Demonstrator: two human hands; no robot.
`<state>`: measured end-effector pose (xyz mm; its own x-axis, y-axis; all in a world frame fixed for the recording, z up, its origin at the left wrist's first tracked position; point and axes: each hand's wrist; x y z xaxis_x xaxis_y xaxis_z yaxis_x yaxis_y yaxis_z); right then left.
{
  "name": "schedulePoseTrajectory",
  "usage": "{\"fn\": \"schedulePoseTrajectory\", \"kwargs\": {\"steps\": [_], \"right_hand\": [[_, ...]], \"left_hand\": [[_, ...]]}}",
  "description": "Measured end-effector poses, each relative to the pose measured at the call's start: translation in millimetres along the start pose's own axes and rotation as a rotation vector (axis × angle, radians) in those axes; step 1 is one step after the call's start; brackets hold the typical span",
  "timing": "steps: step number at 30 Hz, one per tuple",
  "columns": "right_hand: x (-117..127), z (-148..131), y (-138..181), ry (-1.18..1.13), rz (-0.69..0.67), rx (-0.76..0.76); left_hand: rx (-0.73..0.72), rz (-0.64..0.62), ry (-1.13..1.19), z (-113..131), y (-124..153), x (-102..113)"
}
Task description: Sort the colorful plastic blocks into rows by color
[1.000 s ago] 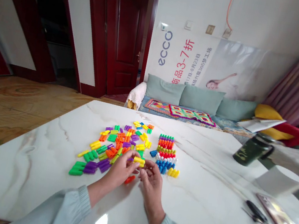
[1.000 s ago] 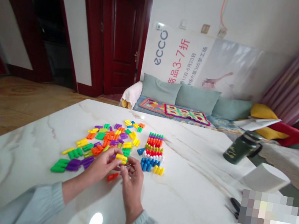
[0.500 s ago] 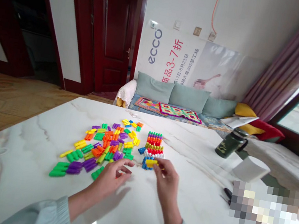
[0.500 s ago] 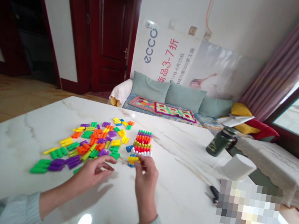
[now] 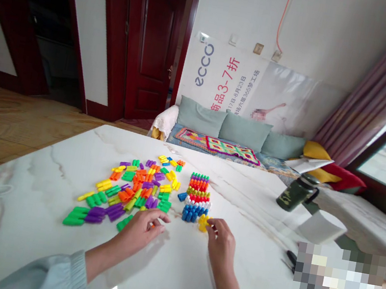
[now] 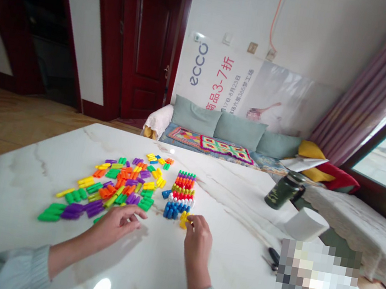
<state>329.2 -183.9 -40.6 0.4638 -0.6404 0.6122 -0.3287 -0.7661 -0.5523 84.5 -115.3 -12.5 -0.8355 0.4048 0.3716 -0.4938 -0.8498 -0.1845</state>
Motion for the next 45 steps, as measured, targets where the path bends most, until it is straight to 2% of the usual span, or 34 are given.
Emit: {"fn": "schedulePoseTrajectory", "kwargs": {"steps": [10,15,20,26,30,33,35,36,38,39,42,45], "right_hand": [[-5.0,3.1,-0.6,-0.013,-0.004,0.019],[-3.5,1.3,1.3,0.09,0.053,-0.054],[-9.8,7.6,-1.9,0.097,-0.057,-0.152],[-18.6,17.8,-5.6,0.001,-0.072,-0.094],[-15.5,18.9,-9.1,-0.024,-0.055,-0.082],[-9.8,-5.9,-5.7,-0.012,0.053,-0.097],[-9.2,-40.3,4.6,-0.027,0.149,-0.067],[-11.0,-60.5,12.1,-0.078,0.131,-0.002],[-18.9,-98.8,29.1,-0.205,-0.098,0.16],[-24.7,-113.7,37.2,-0.257,-0.207,0.177],[-44.4,-131.7,53.5,-0.261,-0.323,0.006],[-60.0,-121.2,57.4,-0.111,-0.402,-0.077]], "left_hand": [[-0.024,-0.063,-0.059,-11.0,0.2,-0.5],[-0.033,-0.066,-0.082,-12.7,0.5,-0.9],[-0.053,-0.078,-0.118,-16.6,0.5,-2.1],[-0.054,-0.092,-0.123,-20.4,0.0,-2.9],[-0.056,-0.098,-0.139,-18.8,-1.3,-1.0],[-0.067,-0.093,-0.139,-13.2,-0.8,1.6],[-0.099,-0.083,-0.141,-7.2,1.0,4.1],[-0.12,-0.076,-0.144,-4.2,2.1,5.6],[-0.15,-0.056,-0.156,0.5,4.0,9.0],[-0.158,-0.043,-0.169,1.5,4.7,10.8],[-0.194,-0.004,-0.253,-2.4,5.7,16.3],[-0.253,0.001,-0.364,-12.7,7.9,20.4]]}}
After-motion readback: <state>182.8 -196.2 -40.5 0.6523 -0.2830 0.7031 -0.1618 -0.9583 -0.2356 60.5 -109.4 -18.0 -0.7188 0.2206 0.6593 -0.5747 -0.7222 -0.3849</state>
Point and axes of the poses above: each hand's wrist, its own y-axis away from the middle knuckle, its own x-axis out of the back of the hand, z = x × y, and after that the axes turned 1 degree about -x, right-handed
